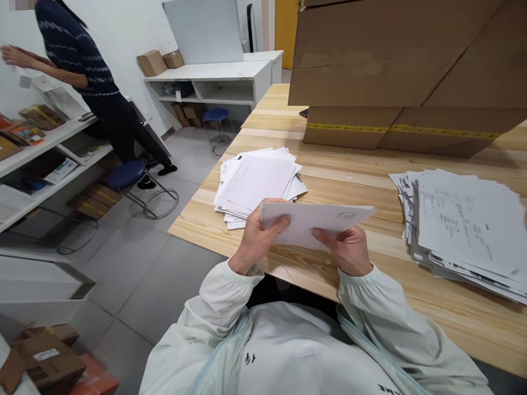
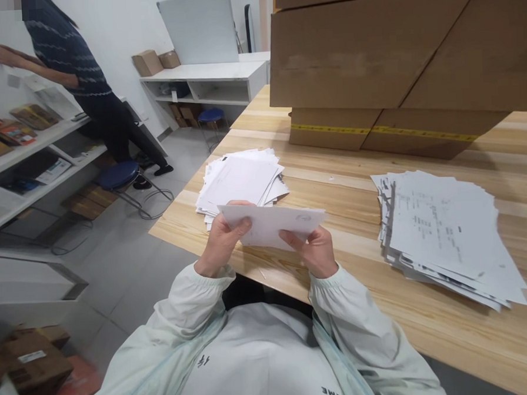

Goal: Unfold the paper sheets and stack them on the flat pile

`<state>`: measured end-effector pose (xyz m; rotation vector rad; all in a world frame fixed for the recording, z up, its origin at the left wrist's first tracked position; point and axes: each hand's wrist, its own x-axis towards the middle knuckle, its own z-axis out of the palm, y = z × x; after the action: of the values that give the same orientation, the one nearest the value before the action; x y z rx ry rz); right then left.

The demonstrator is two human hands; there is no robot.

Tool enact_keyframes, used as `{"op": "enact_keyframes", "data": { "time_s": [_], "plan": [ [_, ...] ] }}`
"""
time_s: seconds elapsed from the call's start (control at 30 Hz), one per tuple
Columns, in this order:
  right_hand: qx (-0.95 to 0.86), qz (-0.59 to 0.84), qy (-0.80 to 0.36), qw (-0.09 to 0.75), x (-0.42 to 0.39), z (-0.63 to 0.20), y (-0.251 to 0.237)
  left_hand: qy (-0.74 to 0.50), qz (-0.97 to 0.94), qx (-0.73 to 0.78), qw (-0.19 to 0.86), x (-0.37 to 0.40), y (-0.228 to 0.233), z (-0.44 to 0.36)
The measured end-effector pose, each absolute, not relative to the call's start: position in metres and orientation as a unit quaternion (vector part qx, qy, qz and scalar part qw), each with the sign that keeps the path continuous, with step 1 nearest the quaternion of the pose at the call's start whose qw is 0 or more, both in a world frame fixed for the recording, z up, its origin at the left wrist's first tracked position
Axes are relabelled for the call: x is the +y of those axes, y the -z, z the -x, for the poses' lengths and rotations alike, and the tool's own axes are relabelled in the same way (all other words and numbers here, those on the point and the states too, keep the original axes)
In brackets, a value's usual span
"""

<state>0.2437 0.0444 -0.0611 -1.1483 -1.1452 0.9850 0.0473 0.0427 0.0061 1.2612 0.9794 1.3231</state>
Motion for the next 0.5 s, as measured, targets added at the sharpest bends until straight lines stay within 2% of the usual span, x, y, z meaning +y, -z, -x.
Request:
{"op": "enact_keyframes", "data": {
  "time_s": [0.33, 0.5],
  "plan": [
    [-0.480, 0.481, -0.426, 0.598, 0.047, -0.237, 0.061, -0.538, -0.493, 0.438, 0.525, 0.042, 0.000, -0.052],
    [-0.502, 0.515, -0.335, 0.609, 0.032, -0.242, 0.047, -0.595, -0.498, 0.422, 0.470, 0.029, -0.007, -0.066]
  ]
}}
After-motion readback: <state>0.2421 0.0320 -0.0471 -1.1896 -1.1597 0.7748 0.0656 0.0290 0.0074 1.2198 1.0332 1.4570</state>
